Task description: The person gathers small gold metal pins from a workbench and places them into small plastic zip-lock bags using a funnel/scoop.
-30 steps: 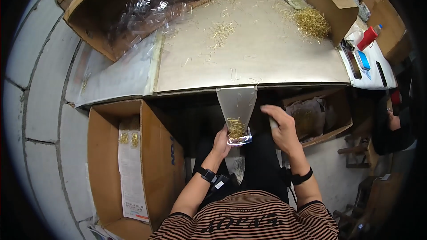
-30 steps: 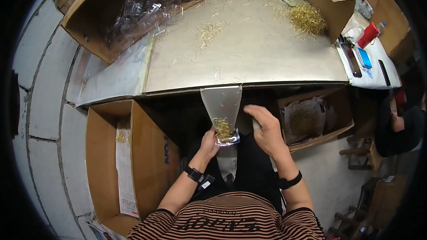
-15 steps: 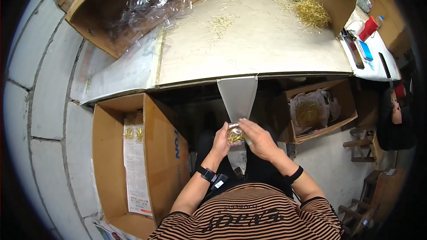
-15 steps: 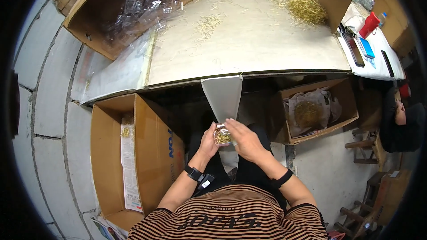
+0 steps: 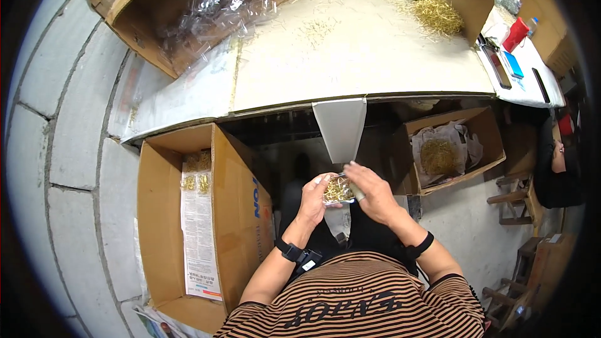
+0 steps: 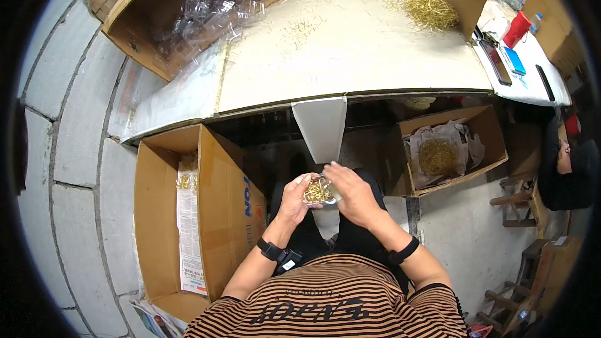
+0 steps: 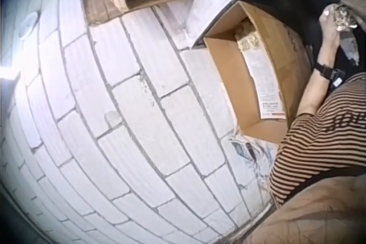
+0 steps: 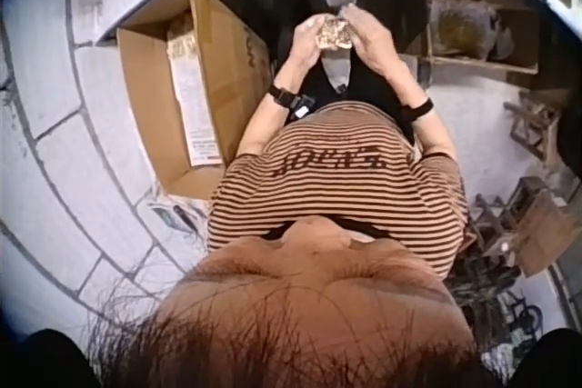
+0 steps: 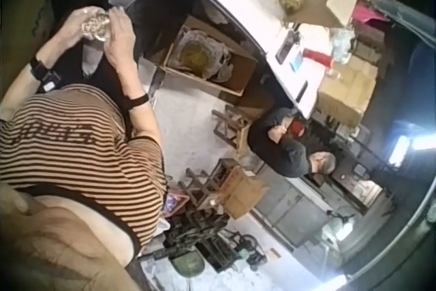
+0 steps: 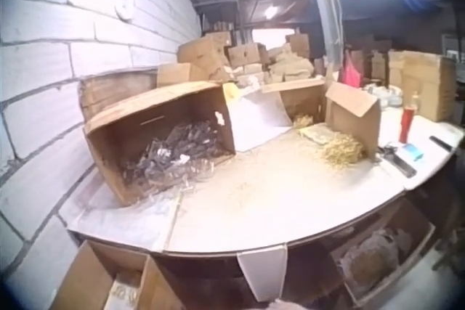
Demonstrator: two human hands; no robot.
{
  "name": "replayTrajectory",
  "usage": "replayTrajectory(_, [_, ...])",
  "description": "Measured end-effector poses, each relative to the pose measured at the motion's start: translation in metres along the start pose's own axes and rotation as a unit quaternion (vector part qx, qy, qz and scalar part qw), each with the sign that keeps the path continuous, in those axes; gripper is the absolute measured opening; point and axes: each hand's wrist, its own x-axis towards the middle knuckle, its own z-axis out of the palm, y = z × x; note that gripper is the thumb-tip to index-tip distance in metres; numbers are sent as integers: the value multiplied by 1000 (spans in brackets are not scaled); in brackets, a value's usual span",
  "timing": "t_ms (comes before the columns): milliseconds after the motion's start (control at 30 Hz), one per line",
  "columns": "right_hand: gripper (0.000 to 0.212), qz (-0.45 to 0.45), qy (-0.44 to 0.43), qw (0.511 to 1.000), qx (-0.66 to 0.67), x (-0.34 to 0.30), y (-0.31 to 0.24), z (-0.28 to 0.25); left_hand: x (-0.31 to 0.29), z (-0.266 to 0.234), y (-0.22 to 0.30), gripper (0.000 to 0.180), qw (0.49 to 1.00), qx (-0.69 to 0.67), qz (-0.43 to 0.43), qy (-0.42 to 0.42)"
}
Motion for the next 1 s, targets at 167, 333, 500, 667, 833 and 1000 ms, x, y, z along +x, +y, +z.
replayTrajectory(167, [54, -63, -66, 996, -21, -8, -15, 12, -2, -1, -7, 23, 998, -17, 62, 22])
replayTrajectory(333, [59, -48, -6, 999, 20, 7, -26, 15, -6, -3, -5, 24, 997, -50, 56, 18])
replayTrajectory(500, [59, -39, -104, 980, -165, 21, -28, 25, -4, -13, -7, 24, 991, -118, 67, 13])
replayTrajectory(667, [57, -74, -138, 981, -114, 33, -26, 36, 3, -35, -12, 25, 991, -114, 61, 18])
replayTrajectory(833, [38, -102, -17, 994, -23, 123, -31, -1, 1, -39, 13, 23, 997, -30, 29, 66])
replayTrajectory(1000, [49, 5, -14, 964, -264, 260, 15, -13, 10, -52, 8, 20, 997, 7, -5, 83])
